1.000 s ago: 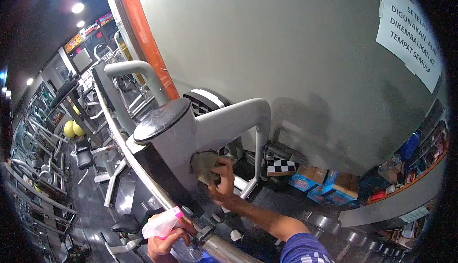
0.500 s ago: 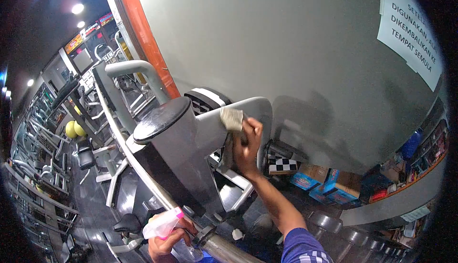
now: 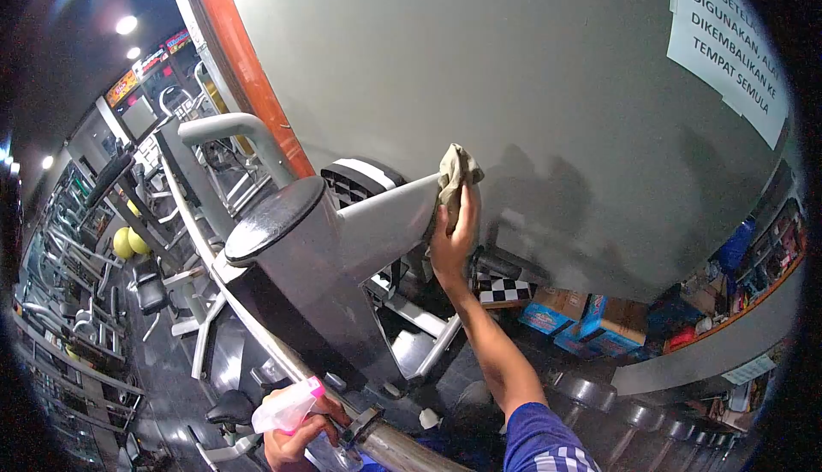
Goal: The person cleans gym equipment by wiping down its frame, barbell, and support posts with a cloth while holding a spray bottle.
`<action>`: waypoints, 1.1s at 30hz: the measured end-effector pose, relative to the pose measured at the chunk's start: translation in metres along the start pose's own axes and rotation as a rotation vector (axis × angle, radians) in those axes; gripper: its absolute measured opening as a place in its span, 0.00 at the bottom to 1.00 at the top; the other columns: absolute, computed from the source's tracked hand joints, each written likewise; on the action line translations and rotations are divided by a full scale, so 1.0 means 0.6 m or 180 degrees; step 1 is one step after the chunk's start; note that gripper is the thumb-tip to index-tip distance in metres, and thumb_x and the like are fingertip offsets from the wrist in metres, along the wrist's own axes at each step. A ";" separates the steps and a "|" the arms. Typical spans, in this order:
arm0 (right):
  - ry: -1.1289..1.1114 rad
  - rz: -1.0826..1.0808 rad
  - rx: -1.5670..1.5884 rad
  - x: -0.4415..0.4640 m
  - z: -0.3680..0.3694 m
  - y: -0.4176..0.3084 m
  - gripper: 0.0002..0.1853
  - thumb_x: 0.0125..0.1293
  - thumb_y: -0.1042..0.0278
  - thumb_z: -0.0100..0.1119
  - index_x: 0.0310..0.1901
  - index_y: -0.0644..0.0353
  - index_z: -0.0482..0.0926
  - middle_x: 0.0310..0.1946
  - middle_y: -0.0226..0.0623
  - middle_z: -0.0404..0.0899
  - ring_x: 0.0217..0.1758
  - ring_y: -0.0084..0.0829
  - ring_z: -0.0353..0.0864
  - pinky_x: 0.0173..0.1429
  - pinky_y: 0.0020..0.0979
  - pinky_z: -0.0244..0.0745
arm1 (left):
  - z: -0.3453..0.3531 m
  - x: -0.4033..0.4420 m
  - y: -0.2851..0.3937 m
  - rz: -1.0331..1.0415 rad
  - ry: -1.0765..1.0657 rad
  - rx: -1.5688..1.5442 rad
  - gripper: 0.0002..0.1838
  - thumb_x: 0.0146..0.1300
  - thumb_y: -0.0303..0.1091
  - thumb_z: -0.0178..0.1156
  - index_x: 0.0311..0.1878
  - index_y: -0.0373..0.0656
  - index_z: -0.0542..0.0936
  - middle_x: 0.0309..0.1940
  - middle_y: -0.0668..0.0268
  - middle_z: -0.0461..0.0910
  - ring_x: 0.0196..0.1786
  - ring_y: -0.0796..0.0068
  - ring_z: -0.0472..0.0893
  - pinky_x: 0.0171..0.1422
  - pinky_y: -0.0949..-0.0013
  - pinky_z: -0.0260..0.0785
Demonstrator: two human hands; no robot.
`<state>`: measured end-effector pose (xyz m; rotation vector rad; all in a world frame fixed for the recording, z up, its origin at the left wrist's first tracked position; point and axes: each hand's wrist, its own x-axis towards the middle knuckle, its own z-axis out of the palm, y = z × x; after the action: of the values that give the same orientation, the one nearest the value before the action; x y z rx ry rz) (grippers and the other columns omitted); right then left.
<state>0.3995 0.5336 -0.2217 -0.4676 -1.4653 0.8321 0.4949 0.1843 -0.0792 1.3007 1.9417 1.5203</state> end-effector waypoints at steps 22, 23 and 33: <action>-0.0242 0.3499 0.0051 -0.044 0.006 0.435 0.21 0.72 0.59 0.48 0.62 0.61 0.71 0.59 0.46 0.74 0.58 0.42 0.75 0.61 0.43 0.70 | 0.007 -0.027 -0.036 -0.0701 0.0461 -0.1418 0.19 0.55 0.35 0.62 0.38 0.24 0.77 0.31 0.43 0.82 0.23 0.55 0.82 0.27 0.63 0.76; -0.0195 0.3043 -0.0435 -0.044 0.019 0.440 0.22 0.72 0.60 0.48 0.63 0.60 0.71 0.59 0.47 0.74 0.59 0.42 0.75 0.62 0.43 0.70 | 0.008 -0.027 -0.037 -0.0701 0.0452 -0.1409 0.19 0.55 0.35 0.62 0.39 0.24 0.77 0.31 0.43 0.82 0.23 0.55 0.82 0.27 0.63 0.76; 0.0048 0.0581 -0.0998 -0.036 0.022 0.218 0.23 0.74 0.70 0.44 0.69 0.64 0.63 0.60 0.62 0.65 0.61 0.62 0.67 0.64 0.52 0.64 | 0.007 -0.026 -0.034 -0.0742 0.0409 -0.1327 0.21 0.55 0.35 0.62 0.43 0.23 0.76 0.31 0.42 0.82 0.24 0.53 0.82 0.28 0.62 0.76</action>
<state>0.3620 0.5999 -0.3312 -0.8515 -1.5620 0.7404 0.4968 0.1738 -0.1030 0.7914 1.6544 1.7954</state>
